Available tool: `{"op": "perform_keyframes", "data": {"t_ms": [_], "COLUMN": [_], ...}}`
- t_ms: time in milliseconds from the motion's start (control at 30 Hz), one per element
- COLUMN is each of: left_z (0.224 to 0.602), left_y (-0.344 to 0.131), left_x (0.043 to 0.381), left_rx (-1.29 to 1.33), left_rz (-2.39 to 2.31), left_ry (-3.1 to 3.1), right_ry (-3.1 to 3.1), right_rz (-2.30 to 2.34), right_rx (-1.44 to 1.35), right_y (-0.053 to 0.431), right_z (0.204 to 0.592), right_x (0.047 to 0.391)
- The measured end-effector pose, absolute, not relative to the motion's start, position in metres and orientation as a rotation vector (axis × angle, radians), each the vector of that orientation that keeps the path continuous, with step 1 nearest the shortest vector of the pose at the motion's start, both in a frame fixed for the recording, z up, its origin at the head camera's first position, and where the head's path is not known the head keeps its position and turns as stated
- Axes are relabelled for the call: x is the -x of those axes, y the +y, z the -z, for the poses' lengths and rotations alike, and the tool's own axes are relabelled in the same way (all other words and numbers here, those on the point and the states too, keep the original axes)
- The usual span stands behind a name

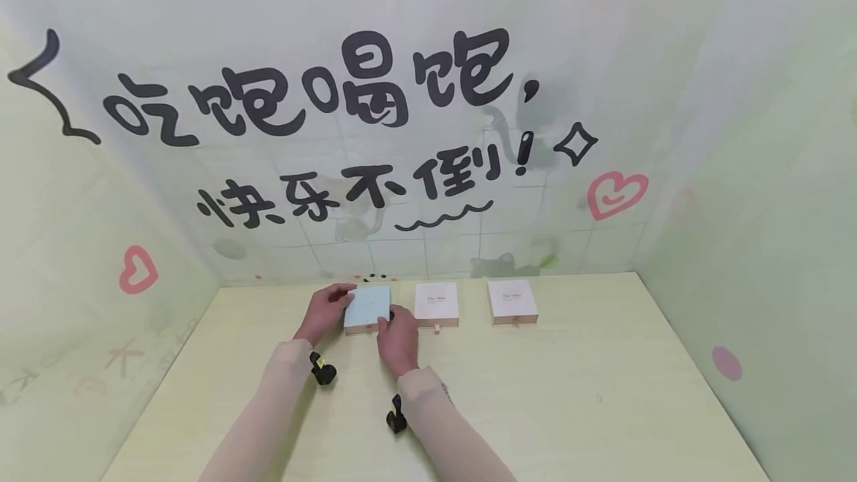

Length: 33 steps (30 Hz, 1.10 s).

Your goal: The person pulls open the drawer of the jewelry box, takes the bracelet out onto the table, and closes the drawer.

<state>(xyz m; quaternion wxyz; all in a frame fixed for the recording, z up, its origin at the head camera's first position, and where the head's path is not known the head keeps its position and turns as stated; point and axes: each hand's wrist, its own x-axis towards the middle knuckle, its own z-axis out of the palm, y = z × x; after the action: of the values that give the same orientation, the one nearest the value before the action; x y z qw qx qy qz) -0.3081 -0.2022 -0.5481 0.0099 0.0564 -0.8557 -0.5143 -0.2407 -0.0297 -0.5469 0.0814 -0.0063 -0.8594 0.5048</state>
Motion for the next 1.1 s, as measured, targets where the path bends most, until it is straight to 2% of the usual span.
{"op": "perform_keyframes", "data": {"t_ms": [400, 1100], "left_z": [0.549, 0.548], "left_y": [-0.212, -0.229], "left_x": [0.299, 0.251], "left_rx": [-0.150, -0.138], "left_rz": [1.594, 1.463], "left_ry": [-2.700, -2.727], "right_ry": [-2.596, -2.606], "right_rz": [-1.565, -1.616], "right_rx": [0.058, -0.061], "right_y": [-0.026, -0.018], "right_z": [0.542, 0.541], "right_x": [0.241, 0.244]}}
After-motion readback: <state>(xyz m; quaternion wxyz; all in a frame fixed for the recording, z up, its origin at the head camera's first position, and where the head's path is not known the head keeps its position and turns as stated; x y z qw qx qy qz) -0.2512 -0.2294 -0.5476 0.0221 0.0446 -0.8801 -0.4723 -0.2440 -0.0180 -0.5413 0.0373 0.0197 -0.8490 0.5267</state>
